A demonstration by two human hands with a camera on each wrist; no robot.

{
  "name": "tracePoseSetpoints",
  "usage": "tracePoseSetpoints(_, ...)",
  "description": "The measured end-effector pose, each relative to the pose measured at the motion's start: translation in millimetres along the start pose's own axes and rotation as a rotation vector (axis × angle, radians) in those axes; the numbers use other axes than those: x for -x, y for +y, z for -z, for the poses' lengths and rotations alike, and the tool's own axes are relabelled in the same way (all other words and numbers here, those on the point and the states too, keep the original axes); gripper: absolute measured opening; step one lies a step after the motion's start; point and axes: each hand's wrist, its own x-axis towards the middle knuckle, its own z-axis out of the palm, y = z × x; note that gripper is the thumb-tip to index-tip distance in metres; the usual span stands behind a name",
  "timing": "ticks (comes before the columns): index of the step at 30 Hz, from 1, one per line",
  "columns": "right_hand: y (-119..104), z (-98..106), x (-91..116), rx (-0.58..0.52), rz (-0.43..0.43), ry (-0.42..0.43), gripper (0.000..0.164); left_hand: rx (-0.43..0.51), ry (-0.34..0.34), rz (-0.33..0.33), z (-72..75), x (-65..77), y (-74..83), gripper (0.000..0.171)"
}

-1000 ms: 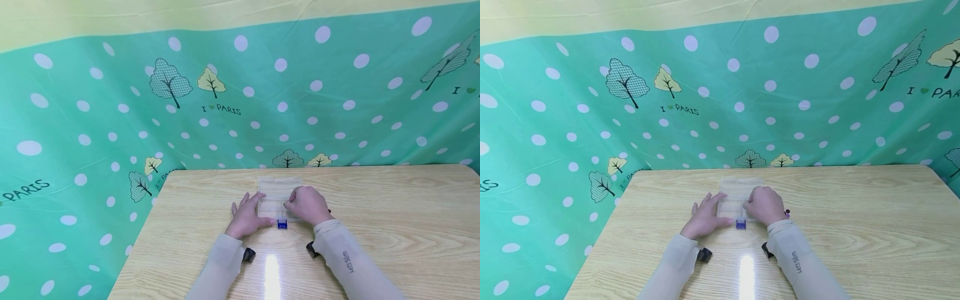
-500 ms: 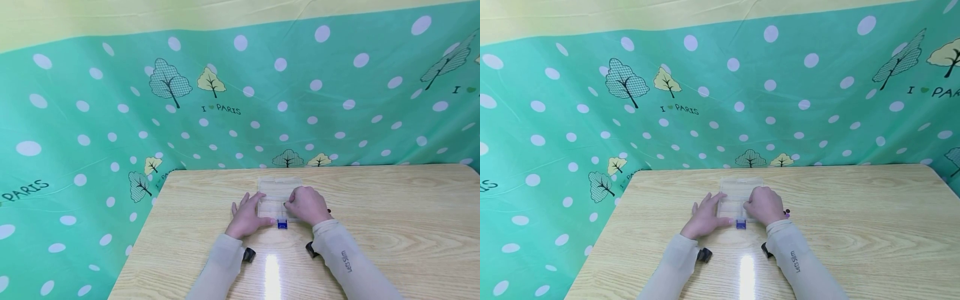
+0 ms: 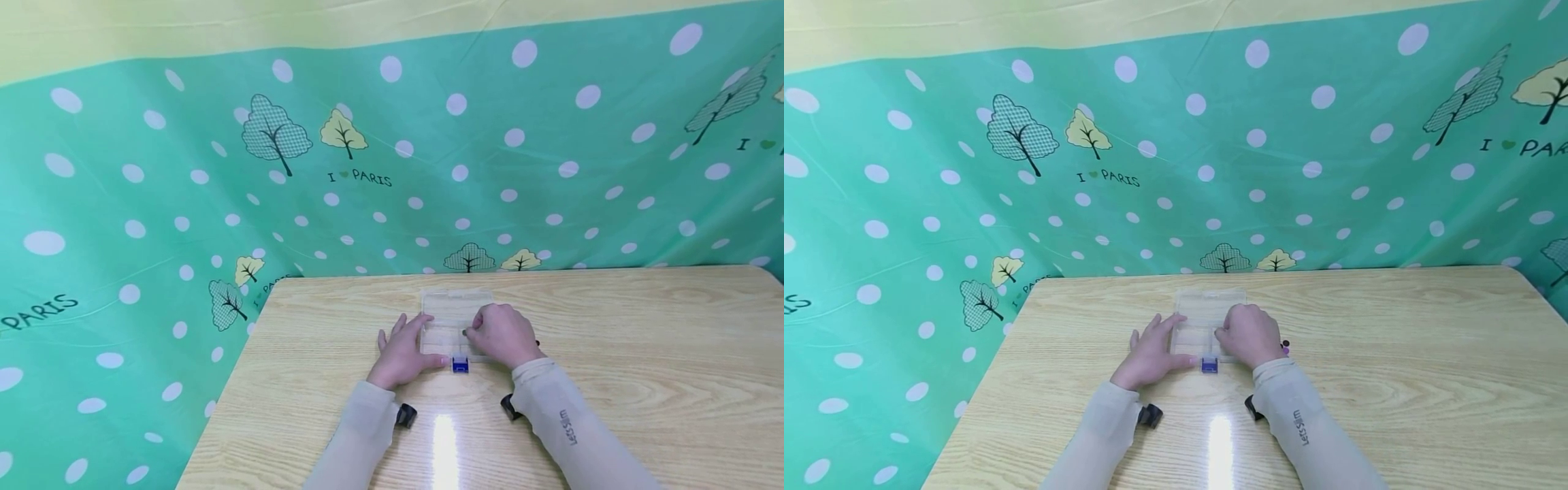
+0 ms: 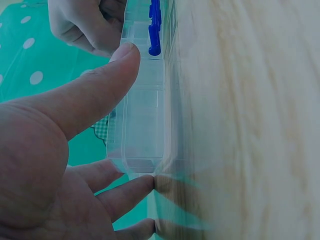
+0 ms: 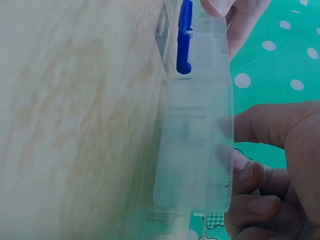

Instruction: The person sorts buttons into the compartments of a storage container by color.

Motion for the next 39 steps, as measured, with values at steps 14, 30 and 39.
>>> tracePoseSetpoints(14,6.8,5.2,7.9,-0.071,-0.013,0.007,0.019,0.002,-0.006,-0.001,-0.3,-1.5,-1.8,0.081)
tracePoseSetpoints(30,24.9,14.1,19.1,-0.116,-0.014,0.07,0.022,0.005,-0.011,0.011,-0.6,-1.2,-0.5,0.082)
tracePoseSetpoints(39,36.7,18.7,23.3,-0.116,-0.002,0.104,0.022,0.013,-0.015,0.009,0.3,-0.4,0.2,0.081)
